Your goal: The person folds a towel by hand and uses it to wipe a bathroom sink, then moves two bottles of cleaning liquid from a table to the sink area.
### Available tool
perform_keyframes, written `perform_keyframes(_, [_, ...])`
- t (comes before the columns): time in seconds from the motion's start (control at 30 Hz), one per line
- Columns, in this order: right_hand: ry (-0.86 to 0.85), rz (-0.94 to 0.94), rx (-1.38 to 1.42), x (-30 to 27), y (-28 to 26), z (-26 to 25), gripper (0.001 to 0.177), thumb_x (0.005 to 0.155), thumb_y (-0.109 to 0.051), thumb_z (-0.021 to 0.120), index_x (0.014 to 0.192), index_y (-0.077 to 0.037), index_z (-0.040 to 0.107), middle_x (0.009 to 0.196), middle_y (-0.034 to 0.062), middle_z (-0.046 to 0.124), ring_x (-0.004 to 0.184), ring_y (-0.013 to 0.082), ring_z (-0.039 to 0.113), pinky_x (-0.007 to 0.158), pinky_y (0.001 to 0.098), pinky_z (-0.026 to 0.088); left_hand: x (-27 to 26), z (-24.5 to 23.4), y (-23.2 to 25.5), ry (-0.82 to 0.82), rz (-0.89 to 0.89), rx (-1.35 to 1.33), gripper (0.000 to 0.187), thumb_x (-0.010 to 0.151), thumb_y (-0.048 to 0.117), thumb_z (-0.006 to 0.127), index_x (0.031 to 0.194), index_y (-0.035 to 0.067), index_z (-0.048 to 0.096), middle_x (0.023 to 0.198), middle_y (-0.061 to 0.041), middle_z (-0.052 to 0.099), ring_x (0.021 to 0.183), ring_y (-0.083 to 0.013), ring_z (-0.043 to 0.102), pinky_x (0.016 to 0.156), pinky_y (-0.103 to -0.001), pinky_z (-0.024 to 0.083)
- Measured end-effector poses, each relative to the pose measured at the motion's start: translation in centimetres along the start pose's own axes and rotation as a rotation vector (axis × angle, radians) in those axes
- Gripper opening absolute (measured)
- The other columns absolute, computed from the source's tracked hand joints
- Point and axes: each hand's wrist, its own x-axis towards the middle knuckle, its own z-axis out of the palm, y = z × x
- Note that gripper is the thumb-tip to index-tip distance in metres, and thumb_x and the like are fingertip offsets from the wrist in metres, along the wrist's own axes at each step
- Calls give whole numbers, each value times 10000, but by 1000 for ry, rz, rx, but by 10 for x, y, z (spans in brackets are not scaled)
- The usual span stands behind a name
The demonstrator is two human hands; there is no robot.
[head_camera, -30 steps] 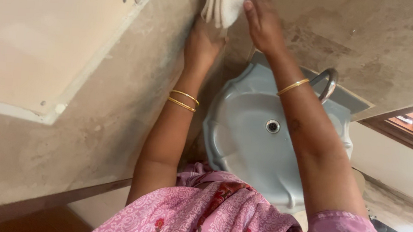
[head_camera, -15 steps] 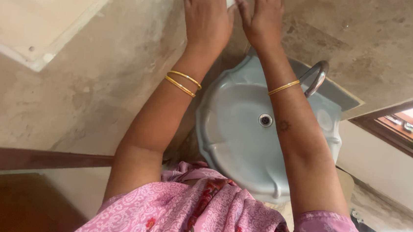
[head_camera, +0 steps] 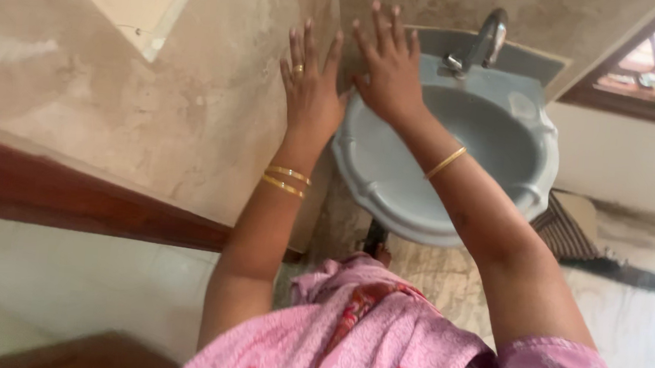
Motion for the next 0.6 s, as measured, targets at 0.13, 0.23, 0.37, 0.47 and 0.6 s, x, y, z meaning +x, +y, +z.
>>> perform_keyframes(0.13, [-81,106,-7,-66,-40,0,809,902,-366,790,1594,-176,415,1709,150,99,1570,387,40,1197,685,159,-68,-14,-5,-140,12,12,1011,745,312,908,1582,224,347,1676,-198,94,1545,-448,69,1200,-661,217])
perform_keyframes(0.23, [-108,128,-46,-121,-64,-5,774,931,-388,770,1585,-172,417,1715,144,81,1571,385,23,1200,694,148,-112,-22,0,-181,50,-17,1023,740,302,923,1584,225,349,1675,-202,92,1545,-454,76,1190,-657,236])
perform_keyframes(0.37, [-119,209,-56,-185,-78,-25,767,893,-382,769,1554,-165,446,1691,147,92,1546,391,30,1177,703,141,-152,-24,39,-272,106,-58,1012,733,281,916,1573,228,354,1670,-203,106,1546,-446,89,1188,-653,237])
perform_keyframes(0.47, [-67,288,-80,-242,-76,-47,726,903,-367,776,1532,-148,489,1702,137,115,1564,381,48,1185,711,150,-180,-16,78,-330,218,-79,975,755,228,885,1578,219,361,1672,-199,123,1548,-441,102,1206,-639,228])
perform_keyframes(0.6, [-3,403,-147,-325,-60,-92,676,881,-320,787,1473,-104,541,1705,150,126,1570,395,57,1183,722,150,-222,8,152,-379,381,-144,881,834,157,789,1601,178,354,1688,-202,137,1563,-441,110,1212,-631,216])
